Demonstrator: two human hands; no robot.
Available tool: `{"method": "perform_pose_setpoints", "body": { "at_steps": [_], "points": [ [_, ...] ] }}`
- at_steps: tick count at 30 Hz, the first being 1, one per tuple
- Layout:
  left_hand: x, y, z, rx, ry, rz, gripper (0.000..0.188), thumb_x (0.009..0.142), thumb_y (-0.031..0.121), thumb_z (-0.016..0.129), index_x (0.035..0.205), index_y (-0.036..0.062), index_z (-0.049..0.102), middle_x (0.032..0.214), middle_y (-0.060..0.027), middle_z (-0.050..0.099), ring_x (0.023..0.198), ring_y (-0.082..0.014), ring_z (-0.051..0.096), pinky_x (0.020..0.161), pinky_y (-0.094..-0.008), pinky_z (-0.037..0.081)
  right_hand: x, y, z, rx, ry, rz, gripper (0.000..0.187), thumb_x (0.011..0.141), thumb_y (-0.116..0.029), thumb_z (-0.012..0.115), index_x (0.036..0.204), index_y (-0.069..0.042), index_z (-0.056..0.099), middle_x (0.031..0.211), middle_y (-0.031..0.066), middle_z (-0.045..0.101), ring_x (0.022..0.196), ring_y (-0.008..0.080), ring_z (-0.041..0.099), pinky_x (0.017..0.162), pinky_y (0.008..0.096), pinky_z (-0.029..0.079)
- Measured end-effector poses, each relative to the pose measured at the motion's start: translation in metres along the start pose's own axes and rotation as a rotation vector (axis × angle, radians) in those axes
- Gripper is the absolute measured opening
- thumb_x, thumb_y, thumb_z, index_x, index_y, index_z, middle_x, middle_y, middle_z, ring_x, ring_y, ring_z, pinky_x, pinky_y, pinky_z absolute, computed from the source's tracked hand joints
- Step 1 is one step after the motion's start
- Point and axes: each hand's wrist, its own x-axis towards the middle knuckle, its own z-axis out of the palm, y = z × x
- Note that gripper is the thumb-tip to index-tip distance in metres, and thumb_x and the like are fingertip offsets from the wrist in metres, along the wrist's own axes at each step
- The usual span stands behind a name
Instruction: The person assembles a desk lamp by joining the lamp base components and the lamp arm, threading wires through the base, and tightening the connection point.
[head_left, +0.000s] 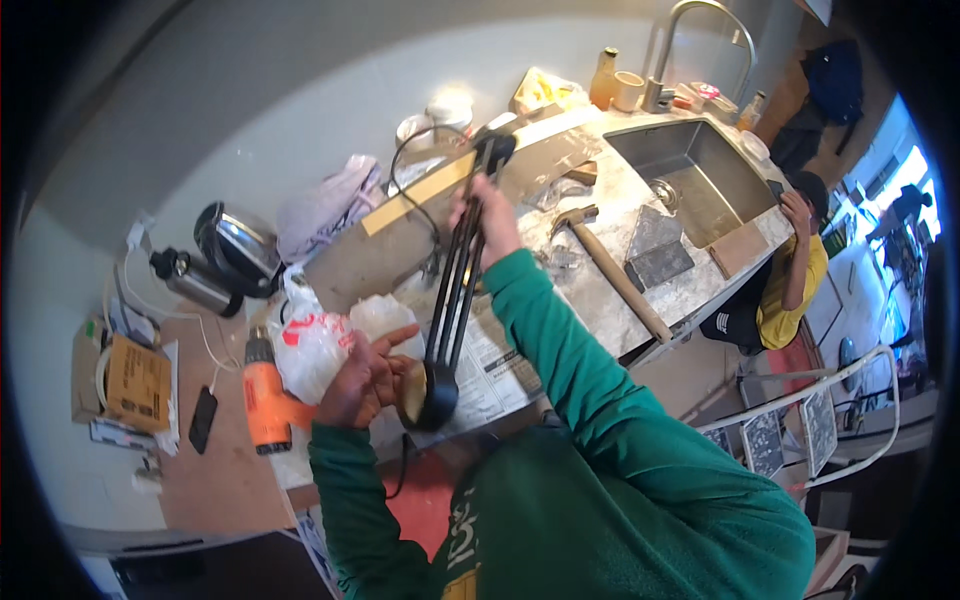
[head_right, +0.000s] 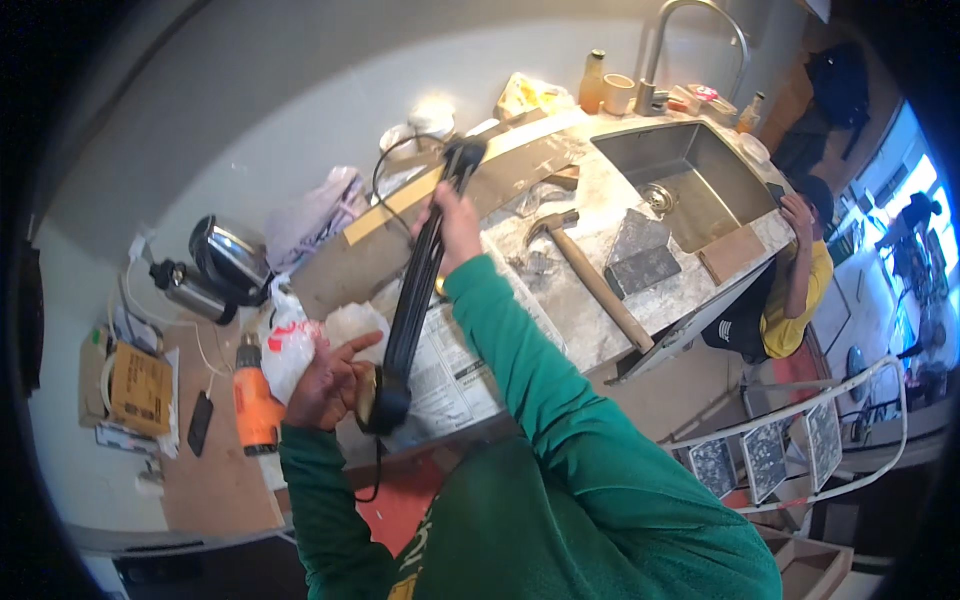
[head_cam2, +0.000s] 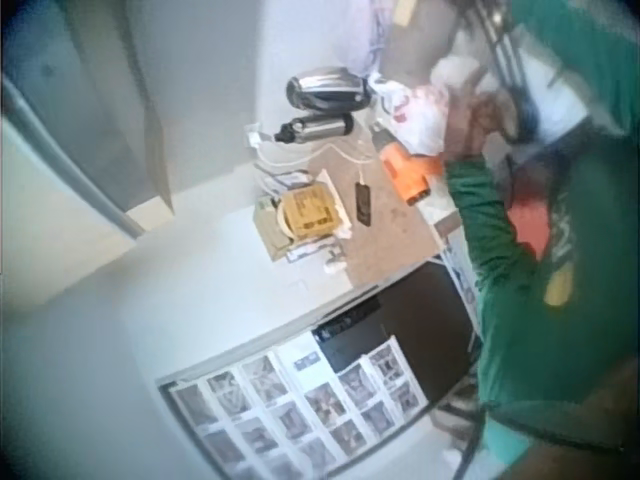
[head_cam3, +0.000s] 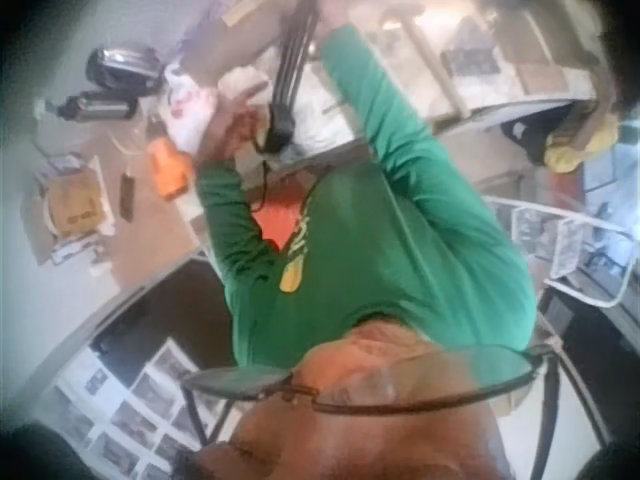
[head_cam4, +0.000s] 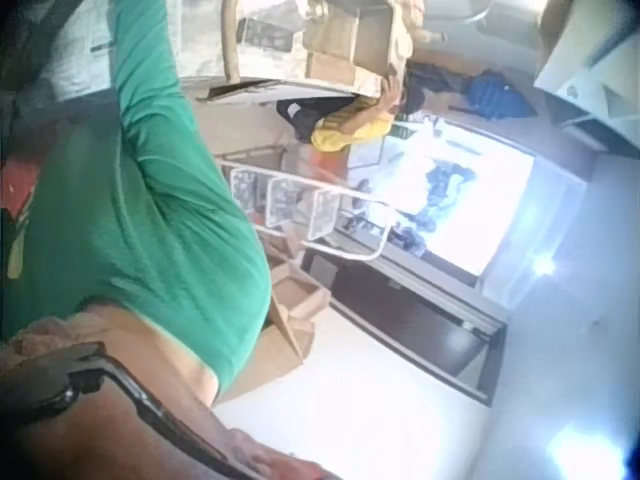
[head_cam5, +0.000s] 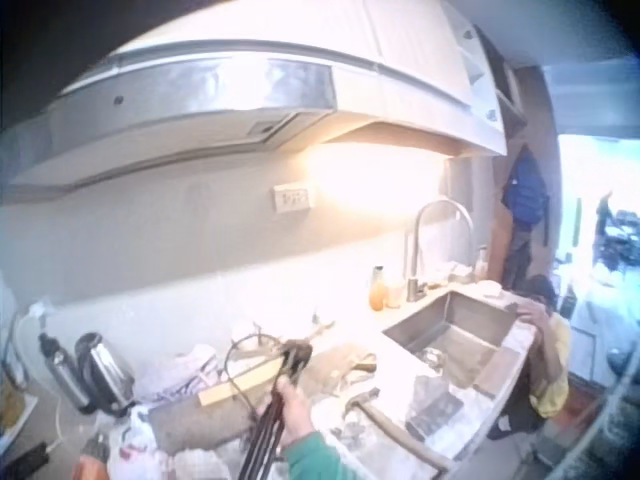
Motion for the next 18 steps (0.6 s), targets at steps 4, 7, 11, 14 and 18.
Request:
{"method": "perform_pose_setpoints", "body": {
  "at_steps": [4,7,11,14,18],
  "points": [
    [-0.009,-0.006,0.037,-0.060,0.052,0.382,0.071,0.096,0.055,0.035,0.141,0.0005,0.027,0.130,-0.0181,0.051,0.105,-0.0275,0.061,0.083,-0.0401,0.055,0.016,-0.023,-0.013,0.167,0.106,-0.188,0.023,0.093,-0.026,0.055,0.092,-0.005,0.047,0.071,0.0060,0.051,0.058,0.0163,0.054,0.053,0.0335,0.052],
    [0.007,-0.021,0.042,0.017,0.190,0.635,0.064,0.097,0.047,0.040,0.141,0.0012,0.029,0.130,-0.0173,0.051,0.108,-0.0263,0.059,0.085,-0.0405,0.054,0.015,-0.037,-0.012,0.131,0.174,-0.304,0.018,0.093,-0.020,0.055,0.097,-0.007,0.043,0.076,0.0049,0.050,0.058,0.0139,0.053,0.051,0.0346,0.053],
    [0.019,-0.022,0.038,0.028,0.321,0.725,0.056,0.098,0.040,0.044,0.139,0.0043,0.032,0.127,-0.0163,0.052,0.109,-0.0252,0.058,0.083,-0.0399,0.054,0.008,-0.042,-0.011,0.089,0.209,-0.355,0.020,0.094,-0.023,0.053,0.100,-0.008,0.042,0.080,0.0053,0.050,0.063,0.0157,0.055,0.060,0.0370,0.057],
    [0.028,-0.021,0.034,0.004,0.316,0.777,0.053,0.098,0.040,0.044,0.137,0.0051,0.035,0.125,-0.0163,0.053,0.109,-0.0247,0.058,0.082,-0.0391,0.055,0.010,-0.050,-0.026,0.149,0.198,-0.290,0.025,0.094,-0.028,0.056,0.095,-0.004,0.049,0.083,0.0081,0.055,0.075,0.0206,0.059,0.073,0.0395,0.055],
    [0.041,-0.023,0.026,-0.003,0.345,0.794,0.054,0.098,0.045,0.042,0.137,0.0088,0.035,0.122,-0.0148,0.055,0.106,-0.0238,0.059,0.079,-0.0380,0.056,0.004,-0.054,-0.043,0.225,0.196,-0.218,0.030,0.093,-0.030,0.058,0.092,-0.001,0.054,0.087,0.0113,0.059,0.088,0.0250,0.061,0.084,0.0423,0.051]
  ]
}}
